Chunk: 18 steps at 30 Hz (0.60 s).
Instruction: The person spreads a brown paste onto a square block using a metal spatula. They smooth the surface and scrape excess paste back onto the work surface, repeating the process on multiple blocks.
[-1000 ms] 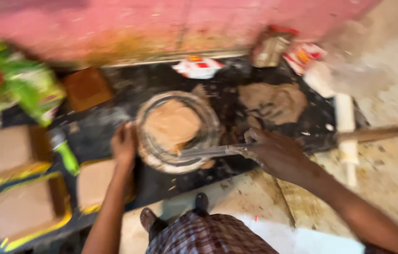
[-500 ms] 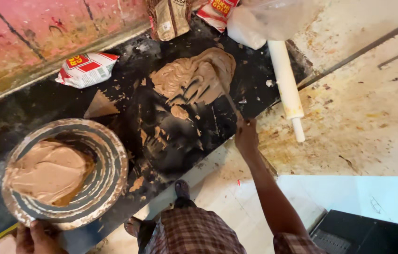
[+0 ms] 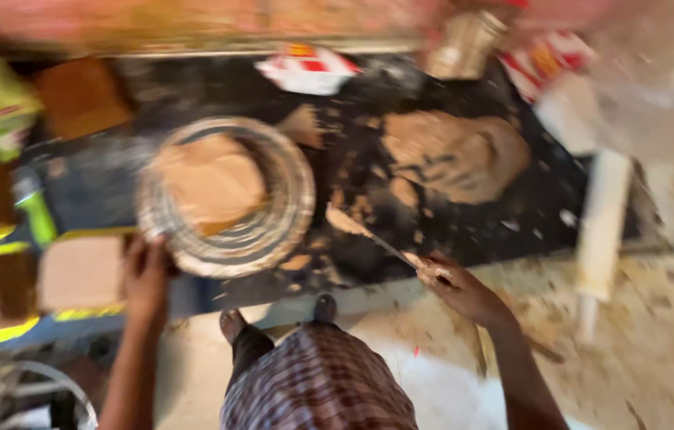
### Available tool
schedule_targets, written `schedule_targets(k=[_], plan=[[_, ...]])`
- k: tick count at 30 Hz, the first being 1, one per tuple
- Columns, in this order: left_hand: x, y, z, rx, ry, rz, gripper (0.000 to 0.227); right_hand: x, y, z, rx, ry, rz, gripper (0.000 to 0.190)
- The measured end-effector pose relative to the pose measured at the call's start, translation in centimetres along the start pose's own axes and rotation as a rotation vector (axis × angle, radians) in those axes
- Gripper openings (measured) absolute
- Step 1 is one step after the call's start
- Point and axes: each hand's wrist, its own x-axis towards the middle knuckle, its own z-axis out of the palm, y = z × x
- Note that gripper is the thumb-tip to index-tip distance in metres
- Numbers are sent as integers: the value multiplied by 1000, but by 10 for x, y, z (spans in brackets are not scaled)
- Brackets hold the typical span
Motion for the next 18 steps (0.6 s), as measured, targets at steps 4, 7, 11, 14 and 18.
schedule_targets(k=[4, 7, 11, 14, 18], plan=[[5, 4, 9, -130, 11, 20, 44, 71, -169, 19, -585, -124, -228, 30], [-9, 5, 14, -201, -24, 65, 57, 113, -277, 54, -1021, -210, -156, 47], [-12, 0, 15, -260, -75, 68, 63, 175, -354, 130, -1571, -180, -475, 18], [-3, -6, 15, -323, -127, 73, 59, 209, -377, 177, -1962, -351, -419, 21], [6, -9, 12, -357, -156, 32, 58, 232, -390, 206, -2004, -302, -458, 20]])
